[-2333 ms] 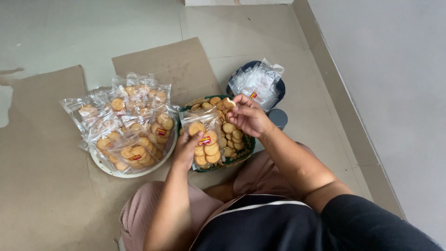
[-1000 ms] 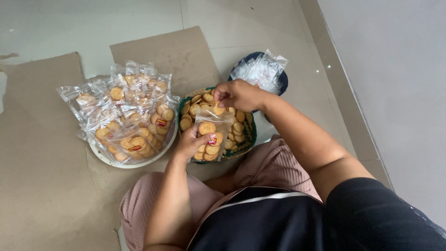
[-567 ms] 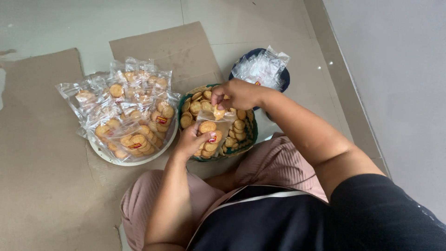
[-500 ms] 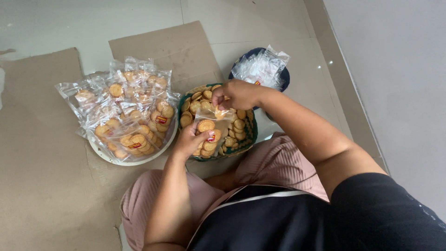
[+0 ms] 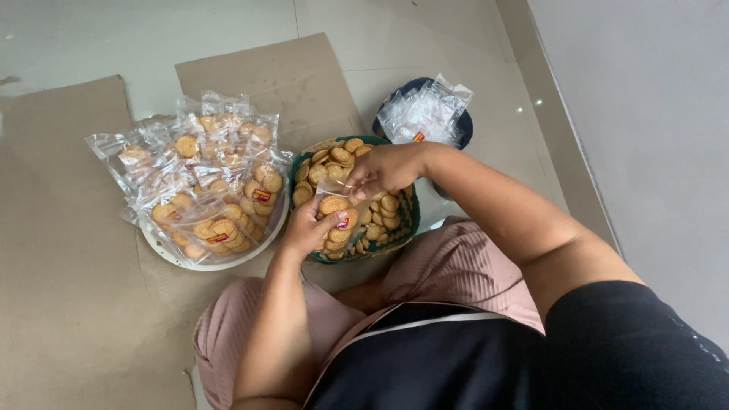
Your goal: Manually packing small round cookies from a large green basket into individual clear plastic bags.
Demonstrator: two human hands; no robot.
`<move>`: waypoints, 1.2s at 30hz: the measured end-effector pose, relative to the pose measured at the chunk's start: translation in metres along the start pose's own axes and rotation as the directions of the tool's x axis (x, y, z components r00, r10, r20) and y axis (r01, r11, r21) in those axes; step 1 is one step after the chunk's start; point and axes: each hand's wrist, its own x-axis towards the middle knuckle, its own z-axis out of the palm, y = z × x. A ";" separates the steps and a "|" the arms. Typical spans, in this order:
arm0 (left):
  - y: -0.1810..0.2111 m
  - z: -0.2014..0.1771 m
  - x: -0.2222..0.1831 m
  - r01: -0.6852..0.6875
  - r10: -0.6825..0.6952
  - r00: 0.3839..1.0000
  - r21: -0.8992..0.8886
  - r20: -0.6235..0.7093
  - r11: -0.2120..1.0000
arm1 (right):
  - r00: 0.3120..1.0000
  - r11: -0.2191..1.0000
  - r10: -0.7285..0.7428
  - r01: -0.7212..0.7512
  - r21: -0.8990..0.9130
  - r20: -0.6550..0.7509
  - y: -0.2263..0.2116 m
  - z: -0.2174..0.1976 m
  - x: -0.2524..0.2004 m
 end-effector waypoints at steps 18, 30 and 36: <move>-0.003 0.003 -0.002 0.041 -0.043 0.999 -0.281 -0.001 0.959 | 0.989 0.916 0.148 -0.130 0.379 -0.016 0.009 0.010 0.025; 0.010 -0.001 -0.004 0.080 -0.085 0.996 -0.367 0.002 0.927 | 0.982 0.831 0.190 -0.159 0.534 -0.004 0.016 0.016 0.031; 0.031 -0.002 -0.008 0.097 -0.117 0.993 -0.414 -0.022 0.905 | 0.978 0.831 0.200 -0.136 0.540 -0.062 0.013 0.017 0.032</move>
